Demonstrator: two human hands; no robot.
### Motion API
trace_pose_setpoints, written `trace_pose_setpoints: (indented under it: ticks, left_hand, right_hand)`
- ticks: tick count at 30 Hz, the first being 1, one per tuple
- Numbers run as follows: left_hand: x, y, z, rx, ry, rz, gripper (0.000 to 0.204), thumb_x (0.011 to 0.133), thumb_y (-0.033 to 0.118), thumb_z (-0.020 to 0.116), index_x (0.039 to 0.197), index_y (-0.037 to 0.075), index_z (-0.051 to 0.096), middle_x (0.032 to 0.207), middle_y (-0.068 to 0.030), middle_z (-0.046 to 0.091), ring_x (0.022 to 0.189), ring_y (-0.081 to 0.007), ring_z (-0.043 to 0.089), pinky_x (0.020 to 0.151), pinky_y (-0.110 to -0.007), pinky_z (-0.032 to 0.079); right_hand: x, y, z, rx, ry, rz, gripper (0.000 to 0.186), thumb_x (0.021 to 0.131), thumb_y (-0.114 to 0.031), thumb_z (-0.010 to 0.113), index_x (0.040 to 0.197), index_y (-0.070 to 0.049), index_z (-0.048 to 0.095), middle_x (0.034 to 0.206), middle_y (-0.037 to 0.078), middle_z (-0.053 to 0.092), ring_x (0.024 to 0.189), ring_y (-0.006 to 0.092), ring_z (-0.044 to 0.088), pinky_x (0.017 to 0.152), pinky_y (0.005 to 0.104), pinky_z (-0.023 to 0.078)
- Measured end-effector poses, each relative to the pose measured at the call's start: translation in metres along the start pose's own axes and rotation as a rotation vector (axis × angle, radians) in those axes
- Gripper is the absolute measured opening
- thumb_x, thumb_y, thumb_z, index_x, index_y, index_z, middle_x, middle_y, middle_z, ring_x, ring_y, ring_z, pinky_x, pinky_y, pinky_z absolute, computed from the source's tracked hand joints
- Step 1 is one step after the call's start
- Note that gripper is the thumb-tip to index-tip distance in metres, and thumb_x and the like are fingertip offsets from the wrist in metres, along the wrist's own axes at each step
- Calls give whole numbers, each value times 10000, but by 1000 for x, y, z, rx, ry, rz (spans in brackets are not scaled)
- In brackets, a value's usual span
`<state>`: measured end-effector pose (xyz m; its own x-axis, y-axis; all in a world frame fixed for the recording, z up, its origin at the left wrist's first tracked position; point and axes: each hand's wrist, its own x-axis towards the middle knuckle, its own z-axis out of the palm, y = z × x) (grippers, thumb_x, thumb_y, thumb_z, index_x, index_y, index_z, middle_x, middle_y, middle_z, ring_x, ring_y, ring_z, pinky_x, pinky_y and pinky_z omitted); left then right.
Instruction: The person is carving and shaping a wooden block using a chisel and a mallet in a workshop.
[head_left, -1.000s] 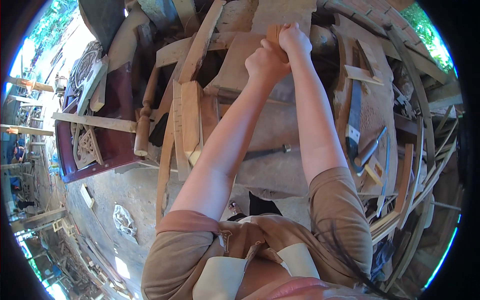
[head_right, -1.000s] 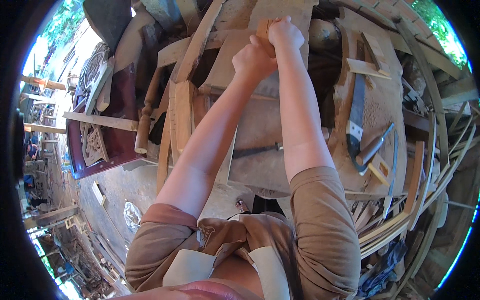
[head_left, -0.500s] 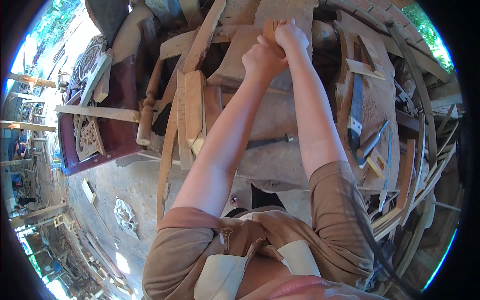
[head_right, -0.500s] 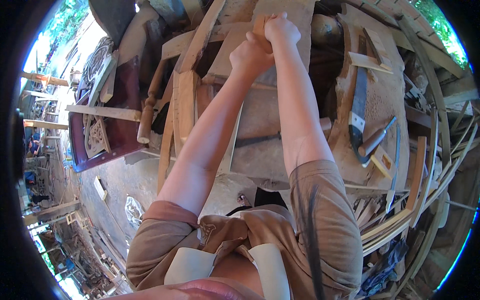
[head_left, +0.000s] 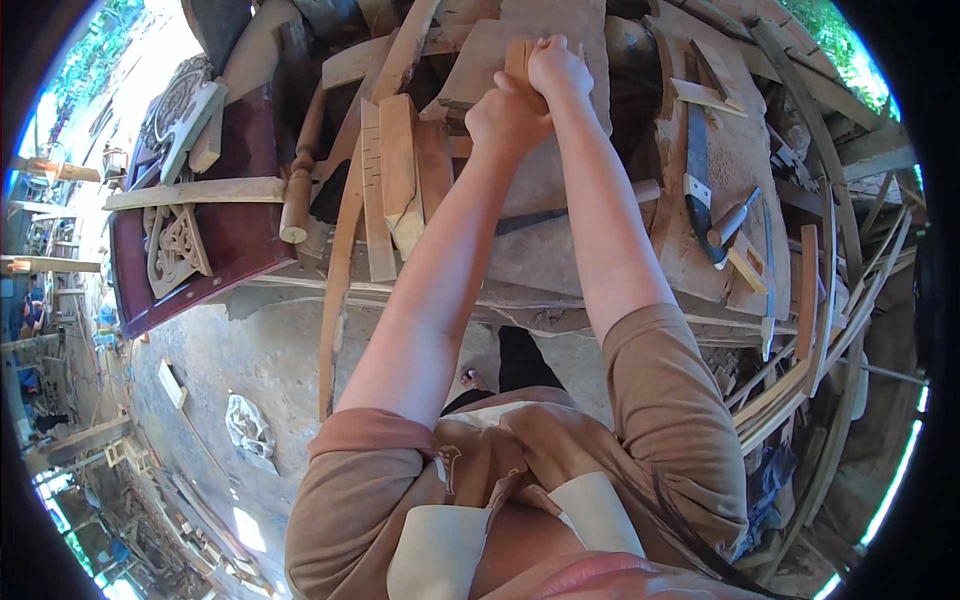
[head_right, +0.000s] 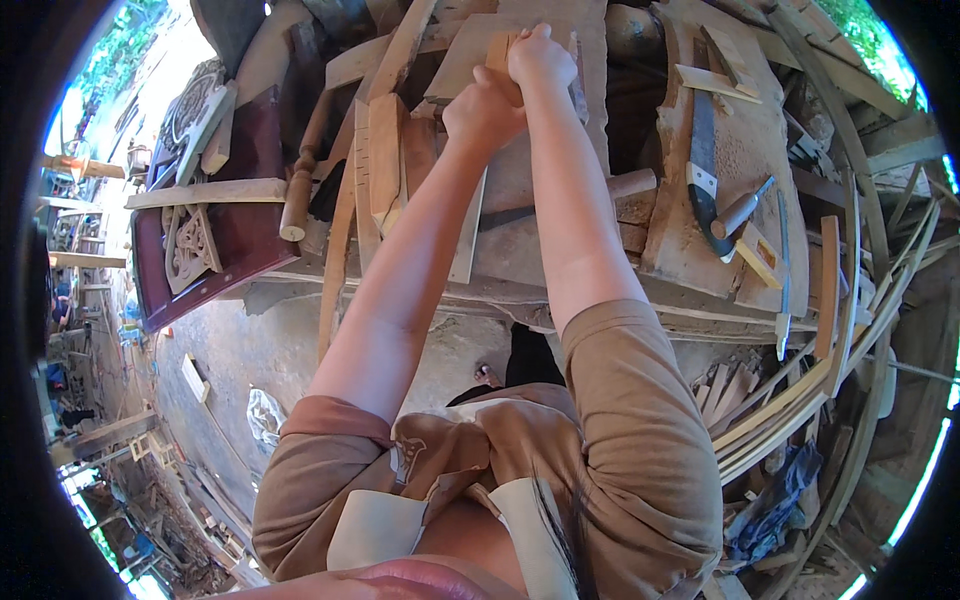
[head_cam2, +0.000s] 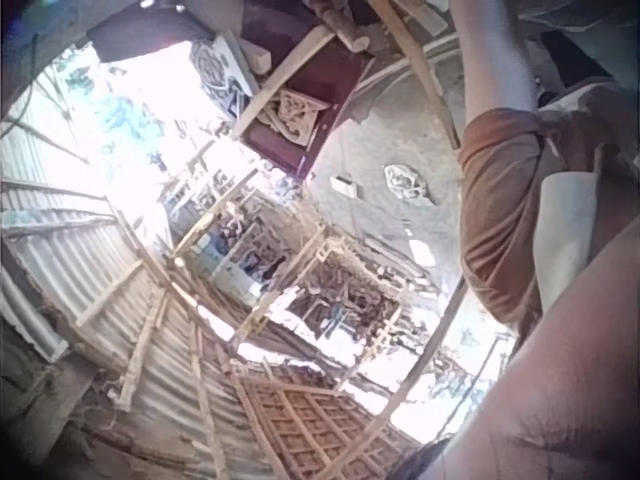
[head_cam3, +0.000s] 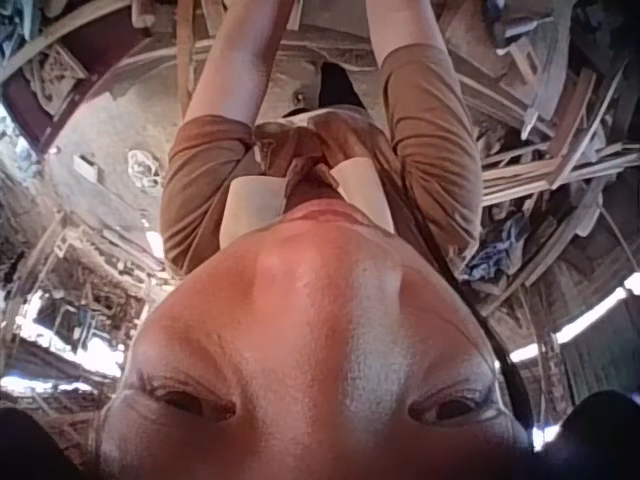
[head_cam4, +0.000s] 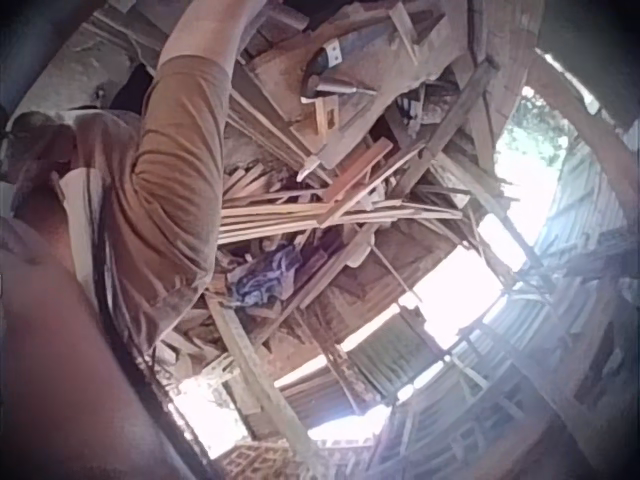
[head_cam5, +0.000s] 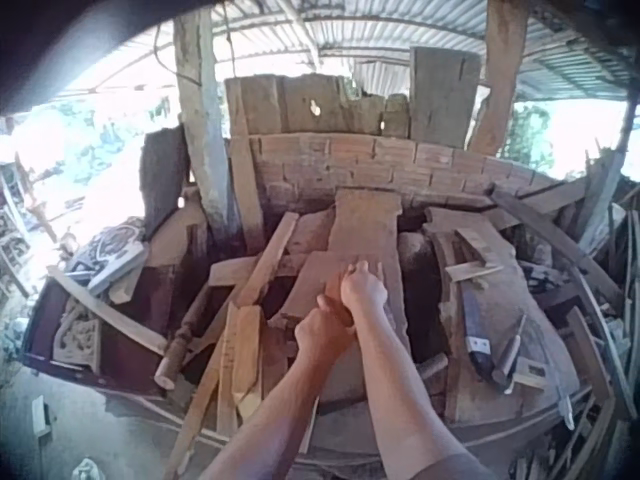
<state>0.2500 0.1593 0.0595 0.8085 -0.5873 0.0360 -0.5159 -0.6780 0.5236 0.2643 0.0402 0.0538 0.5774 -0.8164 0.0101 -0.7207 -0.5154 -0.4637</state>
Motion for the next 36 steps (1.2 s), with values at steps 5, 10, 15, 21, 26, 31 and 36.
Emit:
trace_pose_setpoints:
  ticks: [5, 10, 15, 21, 26, 31, 36]
  left_hand:
    - [48, -5, 7, 16, 21, -24, 835, 636, 658, 531, 1029, -67, 399, 895, -217, 617, 871, -320, 617, 732, -386, 479]
    - [104, -1, 4, 25, -1, -63, 822, 640, 665, 522, 1015, -57, 403, 900, -216, 616, 879, -325, 614, 750, -392, 475]
    - [140, 2, 7, 60, 30, -61, 825, 646, 675, 510, 1007, -60, 407, 908, -224, 614, 887, -329, 610, 758, -399, 473]
    - [131, 0, 7, 87, 35, -35, 849, 643, 691, 503, 1015, -66, 408, 909, -227, 614, 899, -336, 603, 759, -406, 469]
    - [80, -5, 3, 48, 12, -30, 886, 636, 702, 503, 1043, -78, 399, 904, -222, 617, 904, -335, 601, 757, -409, 468]
    - [23, -16, -4, 78, -32, -37, 918, 619, 705, 521, 1073, -82, 384, 901, -210, 621, 882, -320, 612, 734, -386, 478]
    - [0, -20, -12, 65, -54, -26, 909, 604, 692, 548, 1076, -69, 392, 889, -200, 626, 863, -311, 620, 716, -379, 484]
  right_hand:
    - [44, -17, 10, -10, -12, -11, 397, 907, -330, 247, 1123, -42, 416, 1039, 201, 592, 990, 340, 566, 814, 436, 438]
    - [94, -38, 14, -7, -48, -20, 394, 908, -324, 246, 1135, -46, 408, 1047, 186, 593, 991, 330, 568, 808, 425, 443]
    - [136, -44, 22, -15, -55, -41, 393, 908, -324, 247, 1148, -51, 397, 1055, 184, 590, 990, 325, 570, 802, 426, 446]
    - [126, -40, 19, 45, -22, -12, 434, 905, -371, 242, 1157, -65, 419, 1088, 189, 574, 1025, 339, 546, 852, 434, 425]
    - [72, -30, 13, 37, -84, -14, 396, 909, -324, 246, 1157, -51, 391, 1072, 189, 582, 996, 327, 568, 812, 429, 441]
    - [17, -23, 9, 13, -112, -17, 399, 914, -323, 240, 1168, -50, 380, 1084, 192, 576, 1006, 328, 563, 824, 430, 435]
    - [-3, -22, 3, -23, -130, -24, 405, 920, -336, 241, 1172, -50, 377, 1092, 181, 577, 1012, 319, 563, 827, 426, 435]
